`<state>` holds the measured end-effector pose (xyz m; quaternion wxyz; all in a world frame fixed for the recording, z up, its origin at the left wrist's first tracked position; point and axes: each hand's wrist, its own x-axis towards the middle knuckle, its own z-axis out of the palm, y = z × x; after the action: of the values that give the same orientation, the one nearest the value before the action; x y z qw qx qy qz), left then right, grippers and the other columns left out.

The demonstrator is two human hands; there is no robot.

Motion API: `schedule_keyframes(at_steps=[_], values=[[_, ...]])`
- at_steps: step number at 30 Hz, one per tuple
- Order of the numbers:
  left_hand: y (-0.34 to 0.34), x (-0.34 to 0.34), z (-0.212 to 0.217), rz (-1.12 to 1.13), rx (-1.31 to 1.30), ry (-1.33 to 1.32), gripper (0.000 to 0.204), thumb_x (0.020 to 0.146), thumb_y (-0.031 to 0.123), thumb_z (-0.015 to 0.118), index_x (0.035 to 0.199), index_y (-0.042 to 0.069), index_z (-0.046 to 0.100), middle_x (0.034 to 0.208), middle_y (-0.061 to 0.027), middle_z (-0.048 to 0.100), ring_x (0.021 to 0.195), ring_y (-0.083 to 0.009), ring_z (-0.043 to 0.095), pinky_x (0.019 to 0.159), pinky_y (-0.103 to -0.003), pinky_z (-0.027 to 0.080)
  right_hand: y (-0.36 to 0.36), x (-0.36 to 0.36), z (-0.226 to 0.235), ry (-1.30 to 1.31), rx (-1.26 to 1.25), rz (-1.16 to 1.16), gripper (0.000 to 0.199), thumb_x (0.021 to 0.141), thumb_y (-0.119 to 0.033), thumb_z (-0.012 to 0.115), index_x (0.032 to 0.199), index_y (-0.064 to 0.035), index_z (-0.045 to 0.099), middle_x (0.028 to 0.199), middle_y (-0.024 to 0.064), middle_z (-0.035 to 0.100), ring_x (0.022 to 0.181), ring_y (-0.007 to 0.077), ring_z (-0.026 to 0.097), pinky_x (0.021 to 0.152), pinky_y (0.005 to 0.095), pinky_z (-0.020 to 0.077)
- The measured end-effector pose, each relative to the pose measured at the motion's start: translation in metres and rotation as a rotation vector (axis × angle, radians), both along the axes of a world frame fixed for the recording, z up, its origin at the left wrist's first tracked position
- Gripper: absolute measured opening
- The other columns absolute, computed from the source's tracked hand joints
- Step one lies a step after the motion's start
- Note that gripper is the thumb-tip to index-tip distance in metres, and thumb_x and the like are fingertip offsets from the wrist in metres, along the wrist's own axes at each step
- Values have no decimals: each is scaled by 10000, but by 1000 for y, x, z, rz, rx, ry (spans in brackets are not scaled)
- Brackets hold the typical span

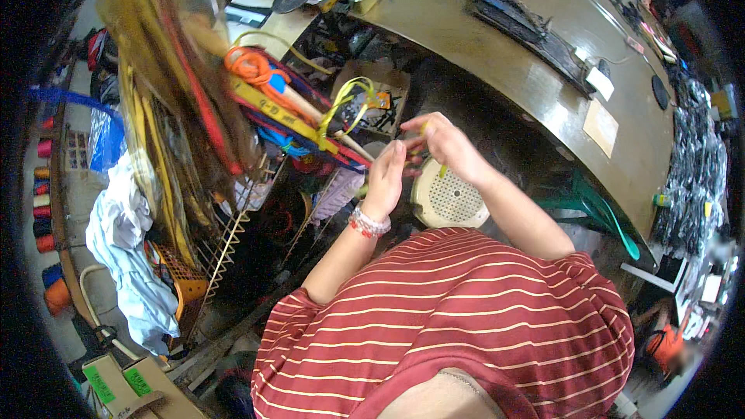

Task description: The person folds and aligns a black and white striped strap on a workbench. They then retrieve a pair of scissors, cut a yellow ribbon, and tie it around the folded strap. Finally, they unroll a multicolored strap and place a paper template on it.

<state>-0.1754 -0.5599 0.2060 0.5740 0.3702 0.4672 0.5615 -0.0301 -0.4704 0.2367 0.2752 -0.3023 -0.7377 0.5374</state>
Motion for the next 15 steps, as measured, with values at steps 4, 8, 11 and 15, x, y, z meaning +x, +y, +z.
schedule_keyframes(at_steps=[4,8,11,15], values=[[32,34,11,-187,-264,-565,359,961,359,438,1121,60,557,1080,-51,601,968,-149,570,873,-320,439,-39,41,4,-326,590,-114,413,796,-224,587,1143,-24,485,1237,166,410,822,331,625,666,409,549],[45,83,14,-356,-308,-598,275,930,189,528,1170,57,525,1053,-22,604,970,-122,572,854,-283,454,-56,107,4,-372,484,-287,486,789,-166,614,1221,-32,435,1357,160,341,853,309,629,637,392,554],[51,145,14,-449,-225,-464,317,901,96,559,1206,50,491,1062,-26,596,958,-118,573,854,-278,459,-56,167,7,-386,427,-374,547,804,-171,611,1294,-58,394,1369,155,337,911,321,618,676,386,554],[63,242,8,-414,-230,-392,352,858,4,584,1190,29,469,1064,-68,598,969,-134,583,835,-270,481,-53,270,3,-317,292,-466,630,813,-207,626,1363,-97,341,1343,155,370,1005,318,587,761,365,531]])
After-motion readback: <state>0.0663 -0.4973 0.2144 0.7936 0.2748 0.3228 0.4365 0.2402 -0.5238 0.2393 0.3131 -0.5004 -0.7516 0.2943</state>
